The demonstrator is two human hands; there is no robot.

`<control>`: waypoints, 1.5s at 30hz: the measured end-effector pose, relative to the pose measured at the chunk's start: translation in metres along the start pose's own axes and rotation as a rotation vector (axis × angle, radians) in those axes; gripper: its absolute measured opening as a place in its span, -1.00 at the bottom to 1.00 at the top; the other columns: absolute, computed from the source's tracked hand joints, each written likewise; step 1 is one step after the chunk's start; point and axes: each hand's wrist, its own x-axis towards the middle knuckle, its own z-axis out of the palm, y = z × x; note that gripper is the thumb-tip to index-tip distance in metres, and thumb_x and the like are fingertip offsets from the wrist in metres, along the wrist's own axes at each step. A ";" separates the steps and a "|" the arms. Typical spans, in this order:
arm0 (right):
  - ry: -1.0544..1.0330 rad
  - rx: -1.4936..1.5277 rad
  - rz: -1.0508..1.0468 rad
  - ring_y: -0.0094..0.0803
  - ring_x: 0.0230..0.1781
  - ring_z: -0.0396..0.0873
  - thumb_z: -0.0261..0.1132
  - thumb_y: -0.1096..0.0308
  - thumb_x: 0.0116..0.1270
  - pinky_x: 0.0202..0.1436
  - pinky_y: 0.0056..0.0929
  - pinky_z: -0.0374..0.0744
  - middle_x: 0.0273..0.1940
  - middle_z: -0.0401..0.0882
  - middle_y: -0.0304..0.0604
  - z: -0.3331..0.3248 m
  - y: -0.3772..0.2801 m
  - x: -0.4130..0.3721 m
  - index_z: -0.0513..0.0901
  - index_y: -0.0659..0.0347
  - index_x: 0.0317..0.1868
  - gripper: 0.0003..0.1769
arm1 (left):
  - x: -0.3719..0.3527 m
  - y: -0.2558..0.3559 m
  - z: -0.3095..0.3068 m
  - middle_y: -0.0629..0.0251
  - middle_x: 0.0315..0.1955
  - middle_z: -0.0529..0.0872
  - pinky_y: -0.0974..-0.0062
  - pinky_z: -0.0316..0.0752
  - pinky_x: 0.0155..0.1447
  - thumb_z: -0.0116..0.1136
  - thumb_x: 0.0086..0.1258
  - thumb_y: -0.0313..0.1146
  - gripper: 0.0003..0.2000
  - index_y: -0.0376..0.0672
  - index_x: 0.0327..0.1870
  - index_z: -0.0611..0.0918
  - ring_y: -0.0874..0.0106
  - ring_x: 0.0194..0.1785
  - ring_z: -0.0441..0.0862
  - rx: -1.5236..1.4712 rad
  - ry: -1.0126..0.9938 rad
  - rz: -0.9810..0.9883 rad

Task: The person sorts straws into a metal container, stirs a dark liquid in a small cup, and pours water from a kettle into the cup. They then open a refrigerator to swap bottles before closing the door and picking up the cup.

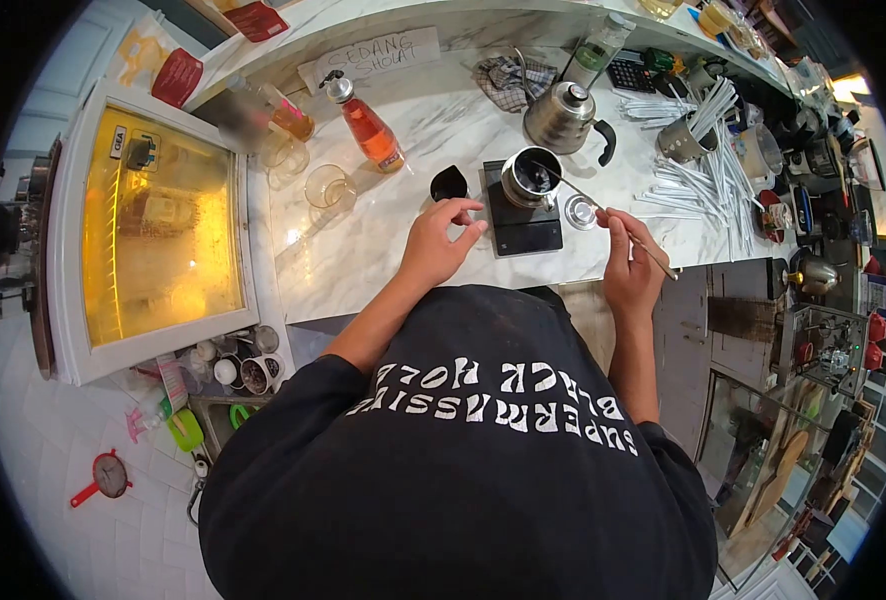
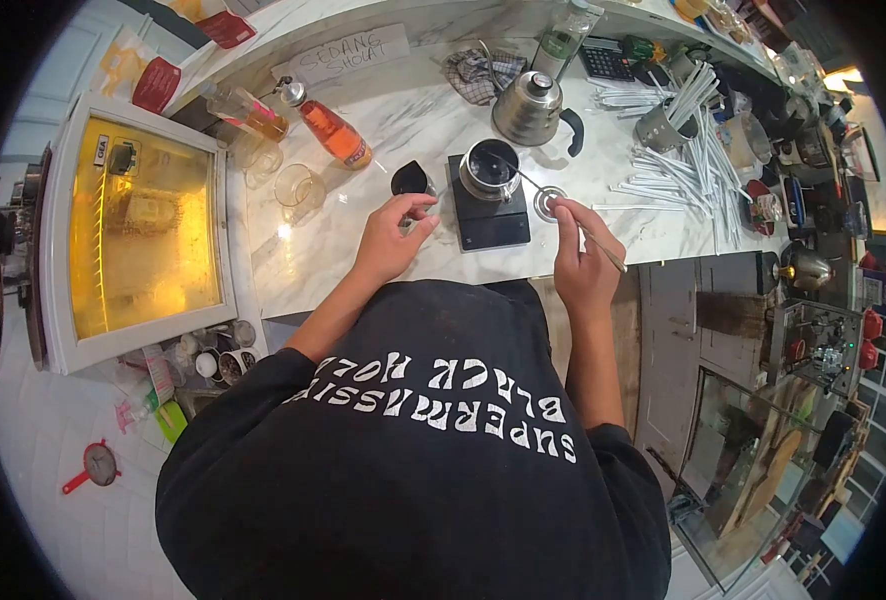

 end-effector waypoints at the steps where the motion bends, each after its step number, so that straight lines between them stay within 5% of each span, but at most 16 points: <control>1: 0.005 -0.018 -0.006 -0.32 -0.19 0.79 0.31 0.45 0.55 -0.07 -0.42 0.67 -0.18 0.82 -0.02 -0.002 0.000 0.001 0.76 0.36 -0.05 -0.85 | 0.000 0.002 -0.001 0.26 -0.24 0.73 0.43 0.53 -0.03 0.39 0.39 -0.34 -0.71 -0.11 0.11 0.74 0.41 -0.14 0.69 0.004 -0.011 0.006; 18: 0.033 -0.045 -0.189 -0.14 -0.09 0.76 0.29 0.50 0.52 -0.01 -0.30 0.67 -0.14 0.78 0.04 -0.003 -0.006 0.004 0.75 0.34 -0.13 -0.89 | 0.000 0.001 0.001 0.29 -0.25 0.73 0.41 0.52 -0.03 0.37 0.39 -0.34 -0.73 -0.10 0.09 0.75 0.40 -0.12 0.69 -0.009 -0.025 0.016; 45: -0.185 -0.108 -0.384 -0.20 -0.03 0.74 0.41 0.50 0.39 0.05 -0.25 0.58 -0.15 0.79 -0.12 -0.023 0.019 0.053 0.77 0.21 -0.14 -0.93 | -0.007 0.039 0.057 0.39 -0.21 0.77 0.40 0.49 0.01 0.36 0.45 -0.26 -0.70 -0.10 0.13 0.73 0.50 -0.09 0.68 -0.041 0.204 -0.131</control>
